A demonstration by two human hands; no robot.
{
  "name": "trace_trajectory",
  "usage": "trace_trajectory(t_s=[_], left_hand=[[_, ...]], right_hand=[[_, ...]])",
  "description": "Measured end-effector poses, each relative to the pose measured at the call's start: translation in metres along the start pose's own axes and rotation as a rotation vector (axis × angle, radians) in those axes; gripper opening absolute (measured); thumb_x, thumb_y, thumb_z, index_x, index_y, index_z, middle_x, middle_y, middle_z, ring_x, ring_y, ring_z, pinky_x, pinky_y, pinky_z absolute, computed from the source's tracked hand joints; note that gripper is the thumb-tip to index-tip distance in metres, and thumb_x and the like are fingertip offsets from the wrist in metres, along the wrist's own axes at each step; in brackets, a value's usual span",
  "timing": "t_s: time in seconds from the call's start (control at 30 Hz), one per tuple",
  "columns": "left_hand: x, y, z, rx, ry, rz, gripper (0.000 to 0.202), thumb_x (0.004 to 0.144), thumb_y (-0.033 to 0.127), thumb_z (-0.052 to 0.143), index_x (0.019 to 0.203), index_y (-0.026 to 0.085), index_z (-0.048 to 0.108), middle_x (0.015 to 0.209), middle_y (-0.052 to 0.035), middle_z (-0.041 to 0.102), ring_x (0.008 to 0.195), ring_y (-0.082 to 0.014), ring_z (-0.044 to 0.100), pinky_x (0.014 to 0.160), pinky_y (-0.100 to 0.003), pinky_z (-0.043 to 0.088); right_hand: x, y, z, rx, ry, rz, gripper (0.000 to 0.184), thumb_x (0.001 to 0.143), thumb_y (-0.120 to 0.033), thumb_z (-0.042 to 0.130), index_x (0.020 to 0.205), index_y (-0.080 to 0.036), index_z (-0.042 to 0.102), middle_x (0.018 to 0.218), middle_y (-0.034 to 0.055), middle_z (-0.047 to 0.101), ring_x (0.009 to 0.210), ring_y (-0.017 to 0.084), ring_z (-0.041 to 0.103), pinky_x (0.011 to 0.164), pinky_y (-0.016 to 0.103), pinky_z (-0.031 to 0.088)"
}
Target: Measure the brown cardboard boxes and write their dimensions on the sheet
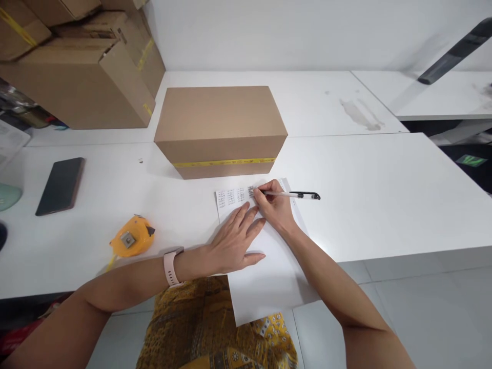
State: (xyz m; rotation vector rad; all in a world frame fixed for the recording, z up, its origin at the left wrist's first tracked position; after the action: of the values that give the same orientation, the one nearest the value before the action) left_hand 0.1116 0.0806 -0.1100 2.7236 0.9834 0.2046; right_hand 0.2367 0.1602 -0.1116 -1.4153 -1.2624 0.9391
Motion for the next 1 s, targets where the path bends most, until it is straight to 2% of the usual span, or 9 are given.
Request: trace_trajectory(t_s=[0.17,0.47,1.0], left_hand=[[0.0014,0.0011,-0.0019,0.019,-0.004,0.001,0.081,0.094,0.065,0.05,0.15,0.007,0.043,0.161,-0.0251,0.035,0.153,-0.0458,0.02,0.123,-0.055,0.017],[0.0021,0.0014,-0.0014,0.008,-0.02,0.006,0.081,0.093,0.063,0.052,0.149,0.005,0.042,0.16,-0.0271,0.034,0.151,-0.0483,0.022,0.123,-0.056,0.016],[0.0011,0.0004,-0.0009,0.013,0.015,0.0,0.079,0.093,0.064,0.051,0.149,0.009,0.043,0.16,-0.0232,0.036,0.152,-0.0443,0.022,0.123,-0.055,0.017]], right_hand=[[-0.0007,-0.0021,-0.0006,-0.101,0.008,-0.007,0.029,0.082,-0.037,0.069,0.072,-0.024,0.045,0.056,-0.0069,0.044,0.05,0.01,0.04,0.049,0.025,0.034],[-0.0004,0.0019,0.0055,-0.14,-0.057,-0.034,0.024,0.087,-0.034,0.063,0.073,-0.023,0.046,0.056,-0.0069,0.048,0.05,0.01,0.045,0.05,0.026,0.035],[0.0,0.0009,0.0069,-0.156,-0.089,-0.059,0.026,0.086,-0.037,0.063,0.073,-0.024,0.046,0.055,-0.0062,0.047,0.05,0.012,0.045,0.05,0.027,0.036]])
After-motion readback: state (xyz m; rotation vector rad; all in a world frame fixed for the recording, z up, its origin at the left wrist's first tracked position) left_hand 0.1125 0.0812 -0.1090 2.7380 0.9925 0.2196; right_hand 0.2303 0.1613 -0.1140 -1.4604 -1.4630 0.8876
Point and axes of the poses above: each hand's wrist, its own x-axis towards the middle knuckle, its own z-axis out of the palm, y = z × x, the point moved 7 cm from there along x, towards the middle knuckle
